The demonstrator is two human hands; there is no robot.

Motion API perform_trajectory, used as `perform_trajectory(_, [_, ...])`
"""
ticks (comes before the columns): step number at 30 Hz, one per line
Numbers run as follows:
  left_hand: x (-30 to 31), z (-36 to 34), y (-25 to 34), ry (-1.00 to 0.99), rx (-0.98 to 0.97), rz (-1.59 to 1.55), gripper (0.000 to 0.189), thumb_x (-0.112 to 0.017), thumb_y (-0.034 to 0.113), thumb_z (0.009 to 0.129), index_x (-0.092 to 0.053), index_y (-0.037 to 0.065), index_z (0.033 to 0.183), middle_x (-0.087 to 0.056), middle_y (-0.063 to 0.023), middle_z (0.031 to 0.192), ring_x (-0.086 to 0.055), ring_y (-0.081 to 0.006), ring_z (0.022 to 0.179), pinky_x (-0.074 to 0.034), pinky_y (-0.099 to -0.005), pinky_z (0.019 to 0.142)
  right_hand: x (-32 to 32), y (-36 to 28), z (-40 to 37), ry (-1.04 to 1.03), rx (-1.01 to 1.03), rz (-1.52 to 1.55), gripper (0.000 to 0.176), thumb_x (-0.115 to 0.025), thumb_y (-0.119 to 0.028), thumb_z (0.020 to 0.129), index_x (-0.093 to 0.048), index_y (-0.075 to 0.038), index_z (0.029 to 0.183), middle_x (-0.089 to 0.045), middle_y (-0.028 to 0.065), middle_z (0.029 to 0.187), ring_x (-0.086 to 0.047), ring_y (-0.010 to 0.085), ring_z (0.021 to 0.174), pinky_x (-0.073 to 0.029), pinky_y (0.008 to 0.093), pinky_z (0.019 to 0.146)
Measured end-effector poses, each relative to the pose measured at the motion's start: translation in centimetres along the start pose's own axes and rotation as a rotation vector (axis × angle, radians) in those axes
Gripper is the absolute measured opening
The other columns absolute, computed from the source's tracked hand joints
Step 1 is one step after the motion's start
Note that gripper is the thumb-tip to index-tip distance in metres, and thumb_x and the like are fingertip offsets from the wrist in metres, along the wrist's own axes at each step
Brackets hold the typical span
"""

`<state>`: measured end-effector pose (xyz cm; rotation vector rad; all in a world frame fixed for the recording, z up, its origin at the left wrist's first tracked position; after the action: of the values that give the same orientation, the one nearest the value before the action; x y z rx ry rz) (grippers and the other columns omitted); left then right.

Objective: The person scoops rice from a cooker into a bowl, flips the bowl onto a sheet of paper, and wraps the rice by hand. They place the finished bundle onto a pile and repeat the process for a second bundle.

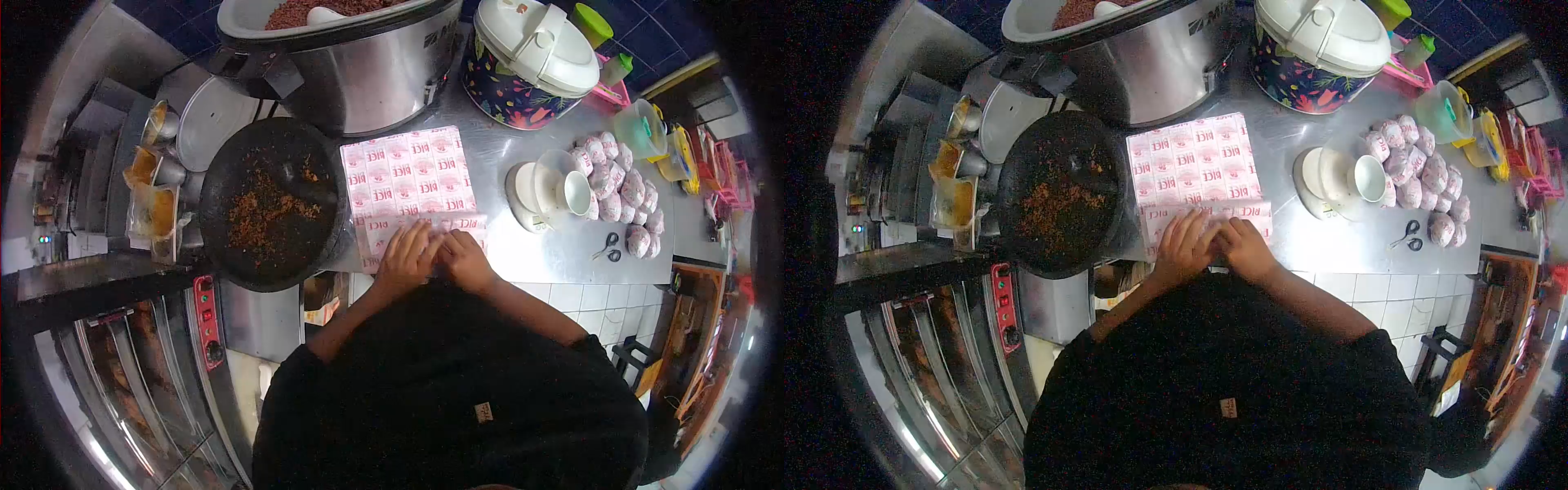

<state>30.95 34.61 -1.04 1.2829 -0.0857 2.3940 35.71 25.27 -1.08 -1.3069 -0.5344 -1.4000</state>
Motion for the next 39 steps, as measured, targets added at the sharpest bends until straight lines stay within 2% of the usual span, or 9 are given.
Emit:
perform_trajectory(2, [-1.4,-0.6,-1.4,-0.23,0.107,-0.05,0.04,-0.061,0.02,0.083,-0.053,0.0,0.117,-0.057,-0.0135,0.114,-0.057,-0.0279,0.106,-0.046,-0.041,0.092,0.9,0.0,0.1,-0.002,-0.038,0.029,0.034,-0.058,-0.012,0.079,-0.058,0.0,0.111,-0.056,0.0144,0.109,-0.055,0.0297,0.096,-0.047,0.0391,0.082])
perform_trajectory(9, [-2.1,-5.0,-3.4,-0.24,0.19,-0.129,0.043,-0.064,0.016,0.082,-0.052,-0.003,0.119,-0.058,-0.0148,0.116,-0.059,-0.0271,0.103,-0.049,-0.0342,0.089,-1.3,4.5,-3.5,-0.143,-0.028,0.182,0.056,-0.055,-0.008,0.083,-0.041,-0.008,0.137,-0.058,0.0178,0.115,-0.057,0.033,0.106,-0.045,0.0411,0.094])
perform_trajectory(14, [-2.0,-5.5,-5.2,-0.361,0.217,-0.242,0.037,-0.053,0.005,0.085,-0.053,0.001,0.122,-0.061,-0.0164,0.112,-0.063,-0.0296,0.098,-0.051,-0.0349,0.085,-1.6,5.7,-3.3,-0.099,0.069,0.129,0.039,-0.057,-0.008,0.08,-0.056,-0.008,0.119,-0.062,0.0148,0.111,-0.059,0.0304,0.105,-0.046,0.0403,0.092])
perform_trajectory(19, [-4.1,-5.3,-8.1,-0.466,0.373,-0.408,0.03,-0.053,0.005,0.085,-0.057,0.012,0.114,-0.065,-0.0151,0.099,-0.065,-0.0317,0.088,-0.052,-0.0402,0.074,-1.2,7.6,-0.3,-0.363,-0.246,0.371,0.018,-0.057,-0.008,0.081,-0.06,-0.002,0.097,-0.064,0.0163,0.101,-0.06,0.0337,0.096,-0.047,0.0402,0.086])
perform_trajectory(26, [-4.2,-1.1,-10.5,-0.509,0.727,-0.601,0.02,-0.065,0.004,0.079,-0.059,0.003,0.098,-0.064,-0.0197,0.095,-0.063,-0.0364,0.094,-0.05,-0.0412,0.079,-3.8,9.0,2.5,-0.473,-0.389,0.657,0.025,-0.055,-0.008,0.087,-0.041,0.0,0.106,-0.06,0.0257,0.097,-0.06,0.0396,0.095,-0.048,0.0444,0.079])
perform_trajectory(30, [-6.2,2.9,-9.9,-0.756,0.655,-0.131,0.015,-0.063,0.006,0.078,-0.061,0.002,0.092,-0.063,-0.02,0.1,-0.064,-0.0329,0.093,-0.051,-0.0426,0.075,-3.9,9.8,3.5,-0.529,-0.617,0.325,0.037,-0.061,-0.015,0.083,-0.045,0.001,0.112,-0.058,0.0246,0.096,-0.061,0.037,0.094,-0.049,0.0457,0.079])
perform_trajectory(32, [-6.6,4.2,-8.4,-0.672,0.375,0.151,0.012,-0.058,0.009,0.076,-0.063,0.002,0.085,-0.064,-0.0177,0.095,-0.067,-0.029,0.08,-0.054,-0.0421,0.066,-2.8,10.1,3.8,-0.509,-0.466,0.131,0.035,-0.063,-0.017,0.08,-0.051,0.002,0.108,-0.058,0.0227,0.095,-0.061,0.0353,0.092,-0.049,0.0454,0.08])
perform_trajectory(36, [-6.8,3.5,-6.9,-0.64,0.393,0.17,0.008,-0.06,0.007,0.075,-0.064,0.002,0.078,-0.063,-0.0162,0.087,-0.067,-0.0283,0.072,-0.053,-0.0433,0.062,-2.3,8.5,4.4,-0.357,-0.213,-0.044,0.015,-0.063,-0.015,0.076,-0.062,0.0,0.081,-0.059,0.0169,0.092,-0.063,0.033,0.084,-0.051,0.0425,0.077])
perform_trajectory(39, [-5.9,0.8,-8.8,-0.741,0.572,0.081,0.01,-0.058,0.006,0.076,-0.063,0.0,0.082,-0.062,-0.0157,0.086,-0.066,-0.0286,0.078,-0.053,-0.0406,0.064,-3.1,7.1,2.8,-0.257,-0.274,-0.007,0.008,-0.059,-0.009,0.074,-0.061,-0.001,0.072,-0.058,0.0159,0.097,-0.061,0.033,0.084,-0.053,0.038,0.072])
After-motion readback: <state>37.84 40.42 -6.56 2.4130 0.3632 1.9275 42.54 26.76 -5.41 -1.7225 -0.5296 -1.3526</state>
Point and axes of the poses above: each hand's wrist, its own z-axis towards the middle knuckle, its own x-axis out of the back of the hand, y = z × x, the point moved 7 cm from there along z, towards the middle knuckle
